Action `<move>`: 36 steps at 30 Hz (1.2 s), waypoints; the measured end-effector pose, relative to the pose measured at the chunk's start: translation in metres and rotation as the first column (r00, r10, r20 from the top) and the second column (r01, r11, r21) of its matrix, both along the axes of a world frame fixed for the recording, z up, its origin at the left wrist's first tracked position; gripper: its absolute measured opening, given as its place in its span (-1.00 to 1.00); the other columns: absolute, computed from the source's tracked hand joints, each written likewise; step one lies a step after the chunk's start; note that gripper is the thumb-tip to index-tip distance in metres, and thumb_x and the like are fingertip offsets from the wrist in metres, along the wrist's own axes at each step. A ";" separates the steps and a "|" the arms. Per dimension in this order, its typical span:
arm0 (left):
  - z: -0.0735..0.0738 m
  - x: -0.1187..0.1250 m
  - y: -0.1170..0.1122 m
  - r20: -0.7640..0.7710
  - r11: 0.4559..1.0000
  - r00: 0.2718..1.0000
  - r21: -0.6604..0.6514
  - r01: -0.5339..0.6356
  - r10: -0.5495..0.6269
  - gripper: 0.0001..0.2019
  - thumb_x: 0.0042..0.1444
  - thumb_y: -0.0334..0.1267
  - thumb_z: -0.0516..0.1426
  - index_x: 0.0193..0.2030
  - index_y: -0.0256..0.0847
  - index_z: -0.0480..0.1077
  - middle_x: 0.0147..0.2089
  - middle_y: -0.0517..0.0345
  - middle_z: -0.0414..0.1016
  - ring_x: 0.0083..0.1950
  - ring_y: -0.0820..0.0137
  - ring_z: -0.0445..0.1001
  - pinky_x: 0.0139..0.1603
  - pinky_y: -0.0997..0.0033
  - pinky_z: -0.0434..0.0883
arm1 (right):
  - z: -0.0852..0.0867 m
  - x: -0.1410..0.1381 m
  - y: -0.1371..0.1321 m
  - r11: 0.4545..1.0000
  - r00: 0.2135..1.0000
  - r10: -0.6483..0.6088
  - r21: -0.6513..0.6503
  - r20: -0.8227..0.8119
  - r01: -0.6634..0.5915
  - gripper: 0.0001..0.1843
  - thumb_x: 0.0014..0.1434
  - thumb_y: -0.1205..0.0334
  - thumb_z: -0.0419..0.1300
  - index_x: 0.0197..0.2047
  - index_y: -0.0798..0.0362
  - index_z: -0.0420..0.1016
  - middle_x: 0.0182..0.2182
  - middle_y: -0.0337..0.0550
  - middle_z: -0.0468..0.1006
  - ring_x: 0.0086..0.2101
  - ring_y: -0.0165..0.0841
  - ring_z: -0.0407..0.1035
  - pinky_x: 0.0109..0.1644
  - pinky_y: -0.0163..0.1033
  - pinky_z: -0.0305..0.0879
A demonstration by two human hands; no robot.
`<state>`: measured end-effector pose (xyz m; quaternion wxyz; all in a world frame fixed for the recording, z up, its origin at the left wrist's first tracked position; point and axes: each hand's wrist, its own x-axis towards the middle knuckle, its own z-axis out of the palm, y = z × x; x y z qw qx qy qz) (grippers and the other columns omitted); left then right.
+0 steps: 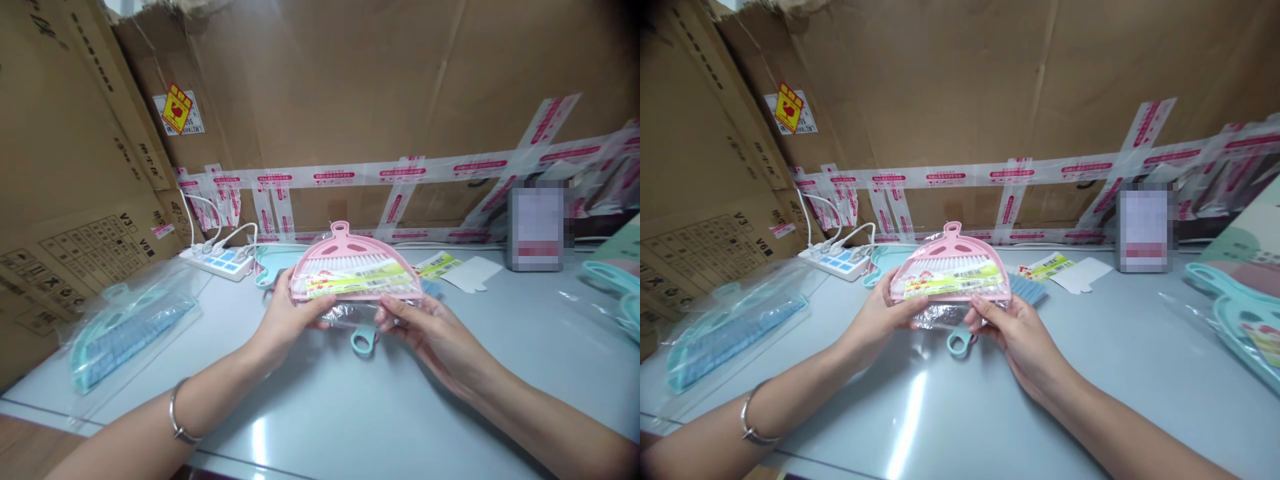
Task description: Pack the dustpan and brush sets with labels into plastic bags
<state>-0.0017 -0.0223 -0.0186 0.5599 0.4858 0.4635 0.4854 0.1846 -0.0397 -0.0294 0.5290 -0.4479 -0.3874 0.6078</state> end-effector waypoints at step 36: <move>0.008 -0.010 0.000 0.224 0.987 0.965 0.114 0.112 -0.136 -0.59 0.01 -0.32 0.17 0.03 -0.02 0.27 -0.02 0.15 0.41 -0.22 0.43 0.45 -0.29 0.48 0.42 | 0.006 0.042 0.011 0.395 0.677 -0.431 0.800 0.596 -0.452 -0.89 0.17 0.30 0.14 -0.32 -0.08 0.47 0.13 -0.17 0.28 0.13 -0.15 0.19 0.15 0.08 0.23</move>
